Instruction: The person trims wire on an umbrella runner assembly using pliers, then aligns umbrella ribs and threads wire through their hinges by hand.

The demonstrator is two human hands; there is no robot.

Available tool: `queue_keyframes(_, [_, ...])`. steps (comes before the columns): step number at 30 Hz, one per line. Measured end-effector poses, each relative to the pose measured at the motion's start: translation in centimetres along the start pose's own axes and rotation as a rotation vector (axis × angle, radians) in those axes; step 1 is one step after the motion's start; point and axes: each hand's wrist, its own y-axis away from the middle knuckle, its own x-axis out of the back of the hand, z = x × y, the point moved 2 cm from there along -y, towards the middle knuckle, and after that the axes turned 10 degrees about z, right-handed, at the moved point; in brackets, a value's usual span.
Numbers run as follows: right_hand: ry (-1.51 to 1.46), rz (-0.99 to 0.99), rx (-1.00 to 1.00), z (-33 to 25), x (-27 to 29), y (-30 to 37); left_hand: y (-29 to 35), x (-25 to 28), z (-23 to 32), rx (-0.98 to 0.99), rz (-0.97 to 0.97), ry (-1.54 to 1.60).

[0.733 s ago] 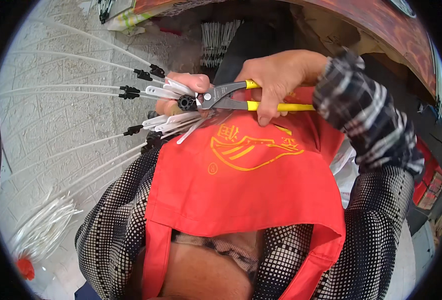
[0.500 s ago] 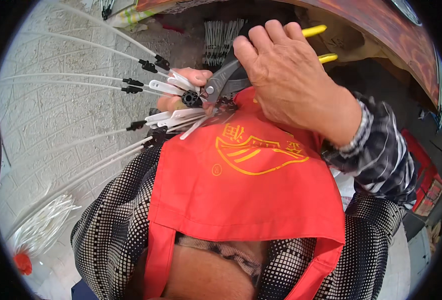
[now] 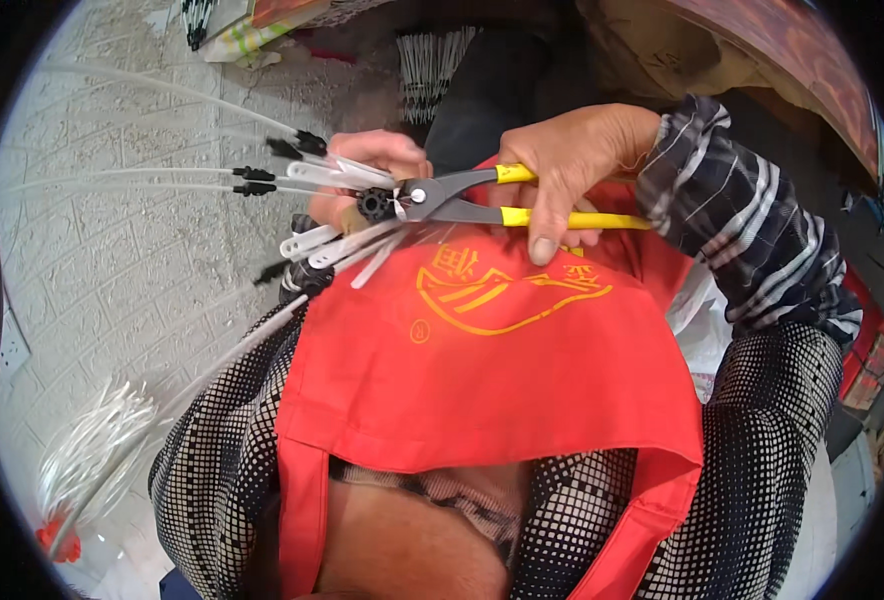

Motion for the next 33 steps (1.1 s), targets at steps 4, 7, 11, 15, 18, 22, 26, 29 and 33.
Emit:
queue_keyframes(4, [0.362, 0.471, 0.244, -2.4, -1.3, 1.3, 1.2, -1.4, 0.3, -0.106, 0.24, 0.109])
queue_keyframes(7, [0.809, 0.881, 0.384, -2.5, -2.9, 2.3, 1.4, -1.5, 0.7, -0.068, 0.305, 0.182])
queue_keyframes(11, [1.381, 1.438, 0.352, -3.1, -4.6, 3.0, 1.2, -1.4, 0.4, -0.097, 0.332, 0.278])
queue_keyframes(15, [1.418, 1.438, 0.529, -1.6, -4.4, 3.0, 0.4, -1.5, 0.2, -0.256, 0.384, 0.286])
queue_keyframes(18, [0.89, 1.078, 0.509, -0.9, -3.1, 3.0, 0.2, -1.0, 0.7, -0.162, 0.2, 0.129])
queue_keyframes(22, [0.182, 0.454, 0.298, -1.2, -1.6, 2.6, -0.1, -1.4, 0.6, -0.166, 0.142, 0.055])
queue_keyframes(26, [0.21, 0.464, 0.294, -0.4, -1.2, 2.0, 0.5, -1.2, 0.3, -0.118, 0.243, 0.184])
queue_keyframes(29, [0.46, 0.711, 0.299, -1.7, -2.5, 3.1, 0.8, -2.1, 0.8, -0.091, 0.374, 0.285])
queue_keyframes(33, [1.277, 1.313, 0.402, -1.9, -4.4, 3.3, 1.2, -2.2, 0.5, -0.138, 0.456, 0.292])
